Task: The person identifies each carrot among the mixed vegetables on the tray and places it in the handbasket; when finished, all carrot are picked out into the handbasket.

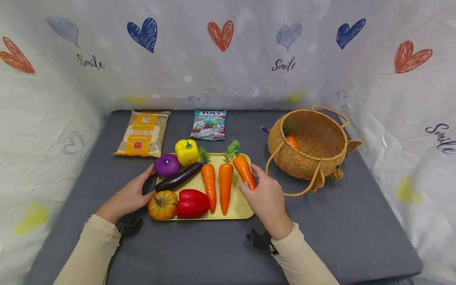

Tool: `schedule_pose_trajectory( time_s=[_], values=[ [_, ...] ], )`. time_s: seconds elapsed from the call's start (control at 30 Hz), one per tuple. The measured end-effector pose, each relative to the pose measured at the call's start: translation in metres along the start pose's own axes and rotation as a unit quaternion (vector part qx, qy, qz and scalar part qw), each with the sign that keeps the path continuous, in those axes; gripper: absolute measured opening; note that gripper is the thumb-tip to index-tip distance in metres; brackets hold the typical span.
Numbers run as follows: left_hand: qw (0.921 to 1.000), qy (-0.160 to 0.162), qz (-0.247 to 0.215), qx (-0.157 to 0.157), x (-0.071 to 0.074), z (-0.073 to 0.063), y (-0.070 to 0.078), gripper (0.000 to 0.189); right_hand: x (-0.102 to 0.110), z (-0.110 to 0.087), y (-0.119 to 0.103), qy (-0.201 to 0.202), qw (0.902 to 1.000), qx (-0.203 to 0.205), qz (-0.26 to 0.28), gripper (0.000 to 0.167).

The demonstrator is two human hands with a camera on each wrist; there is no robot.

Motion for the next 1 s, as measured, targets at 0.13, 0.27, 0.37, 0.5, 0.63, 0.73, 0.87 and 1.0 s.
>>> schedule_pose_trajectory(
  time_s=[0.13,0.27,0.37,0.5,0.63,0.73,0.87,1.0],
  values=[
    [1.0,0.001,0.002,-0.004,0.0,0.002,-0.001,0.098,0.019,0.01,-0.014,0.008,0.9799,0.162,-0.116,0.05],
    [0.9998,0.001,0.013,-0.017,0.002,0.002,0.0,0.097,0.037,0.014,-0.026,0.055,0.9527,0.258,-0.15,0.046],
    [0.9993,0.001,0.023,-0.028,0.004,0.003,0.002,0.096,0.043,0.015,-0.028,0.06,0.9544,0.255,-0.143,0.044],
    [0.999,-0.003,0.035,-0.029,0.005,0.004,0.005,0.096,0.05,0.014,-0.026,0.072,0.9575,0.242,-0.139,0.042],
    [0.9991,-0.008,0.038,-0.017,0.006,0.005,0.006,0.096,0.056,0.013,-0.024,0.092,0.9609,0.231,-0.123,0.043],
    [0.9993,-0.006,0.035,-0.014,0.006,0.004,0.007,0.096,0.067,0.014,-0.017,0.118,0.9688,0.194,-0.099,0.044],
    [0.9996,-0.008,0.025,-0.013,0.006,0.002,0.008,0.096,0.087,0.018,-0.006,0.153,0.9768,0.129,-0.076,0.046],
    [0.9998,-0.007,0.017,-0.003,0.004,-0.001,0.003,0.097,0.1,0.021,-0.001,0.147,0.9786,0.114,-0.089,0.047]
  ],
)
Point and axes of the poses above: each hand's wrist, its own z-axis towards the middle knuckle, its own x-axis out of the back of the hand, y = z × x, the point moved 5 cm from there along z, towards the middle knuckle
